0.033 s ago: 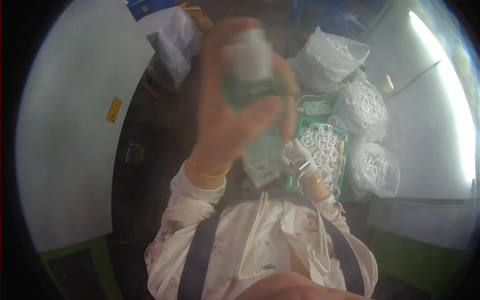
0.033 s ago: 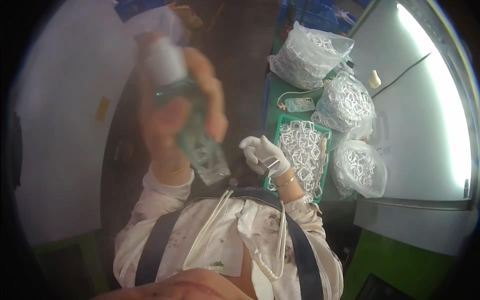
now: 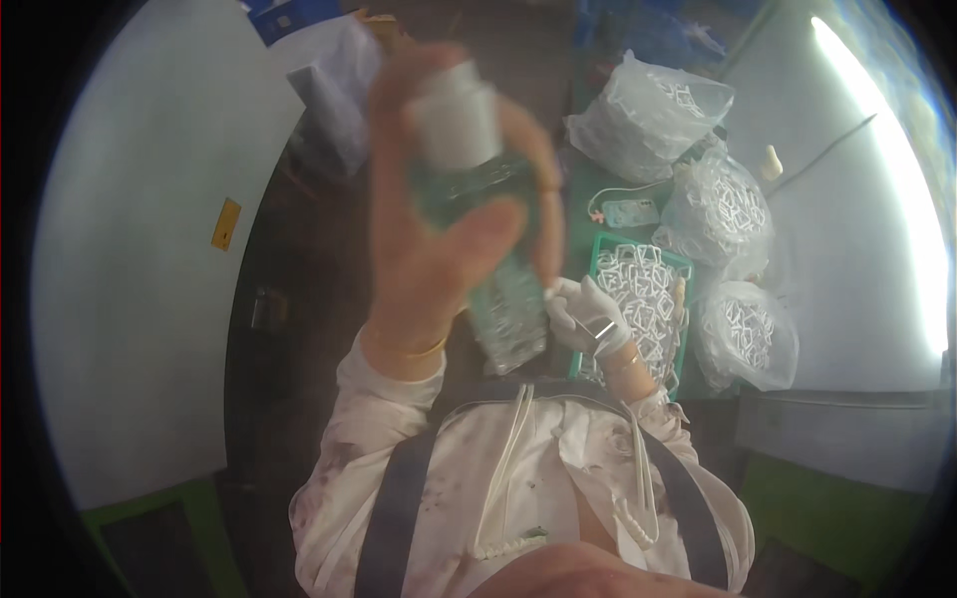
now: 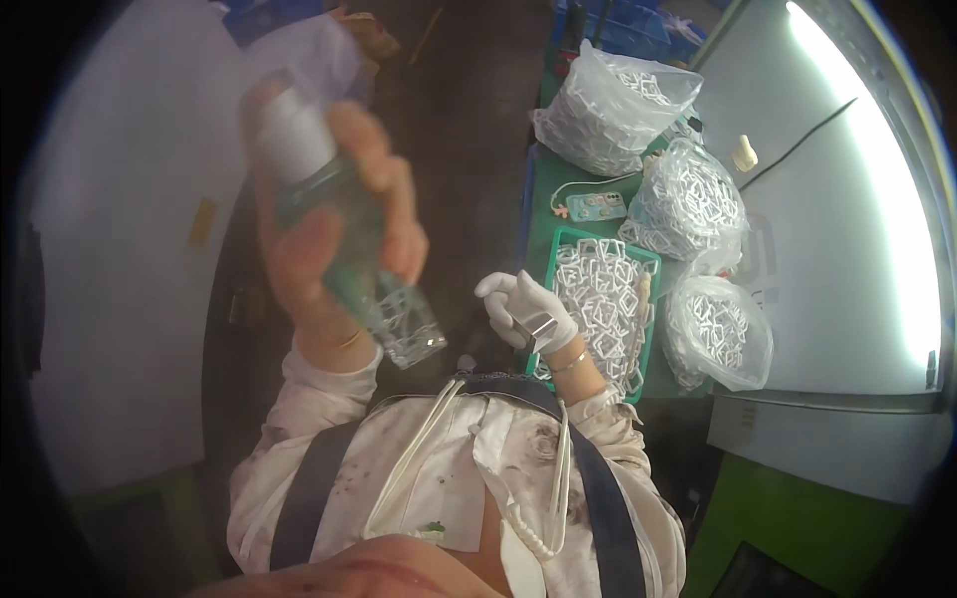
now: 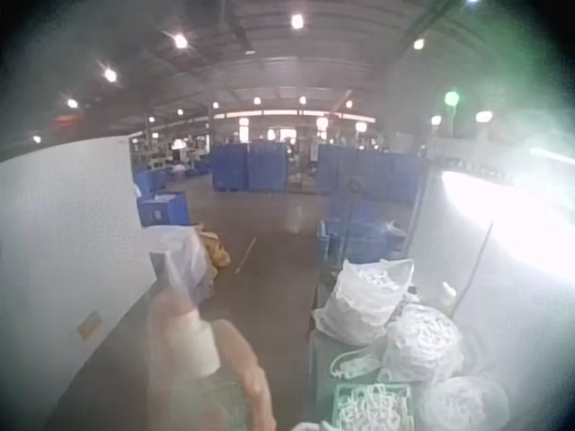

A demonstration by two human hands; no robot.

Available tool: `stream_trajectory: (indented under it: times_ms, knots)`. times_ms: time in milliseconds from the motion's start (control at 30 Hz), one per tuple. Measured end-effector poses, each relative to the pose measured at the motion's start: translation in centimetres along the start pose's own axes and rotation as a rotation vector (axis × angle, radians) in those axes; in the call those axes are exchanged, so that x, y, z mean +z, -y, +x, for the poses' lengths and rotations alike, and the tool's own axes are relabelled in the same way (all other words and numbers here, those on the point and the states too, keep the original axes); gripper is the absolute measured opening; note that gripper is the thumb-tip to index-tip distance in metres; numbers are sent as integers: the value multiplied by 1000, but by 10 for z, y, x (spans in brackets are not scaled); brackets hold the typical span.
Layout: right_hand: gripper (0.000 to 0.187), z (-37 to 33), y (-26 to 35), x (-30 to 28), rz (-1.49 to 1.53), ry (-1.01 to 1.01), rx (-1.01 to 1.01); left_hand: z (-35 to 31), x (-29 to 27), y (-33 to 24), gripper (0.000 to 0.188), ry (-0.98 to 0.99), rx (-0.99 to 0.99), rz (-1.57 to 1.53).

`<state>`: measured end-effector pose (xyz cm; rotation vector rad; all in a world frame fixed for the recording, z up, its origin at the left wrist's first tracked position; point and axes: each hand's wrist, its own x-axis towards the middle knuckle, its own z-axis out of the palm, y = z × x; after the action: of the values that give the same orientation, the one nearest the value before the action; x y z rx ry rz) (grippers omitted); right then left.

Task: The person sprays liquid from a bottle onto a padded swab stick, then rubs plastic buckles with the swab stick and transfers them into a plastic bag.

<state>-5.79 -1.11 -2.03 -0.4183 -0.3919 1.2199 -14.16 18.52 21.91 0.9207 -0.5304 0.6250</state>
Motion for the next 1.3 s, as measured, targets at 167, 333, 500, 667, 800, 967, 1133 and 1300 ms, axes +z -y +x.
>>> stream_trajectory:
  times_ms: [167,333,500,667,800,967,1133,1300]
  knots:
    - [63,-2,4,6,-36,-36,32,-33,-14,2,75,89,-68,-117]
    - [63,-10,-6,2,-139,-153,2,-60,-16,21,71,211,-133,-51]
    - [60,-9,-8,3,-137,-166,63,-57,-24,22,77,215,-192,-91]
    - [47,-7,-11,24,-30,-459,13,-52,-15,26,69,430,-222,162]
    - [47,-8,-8,20,-254,-413,-161,-59,-20,27,73,252,-177,-230]
    - [35,1,38,75,-334,-749,-385,-88,-71,53,89,370,-331,482]
    - [23,-9,63,100,-1187,-908,-637,-97,-38,105,107,549,-460,951]
    - [20,-50,82,80,-1749,-858,-714,-96,-24,145,117,611,-536,975]
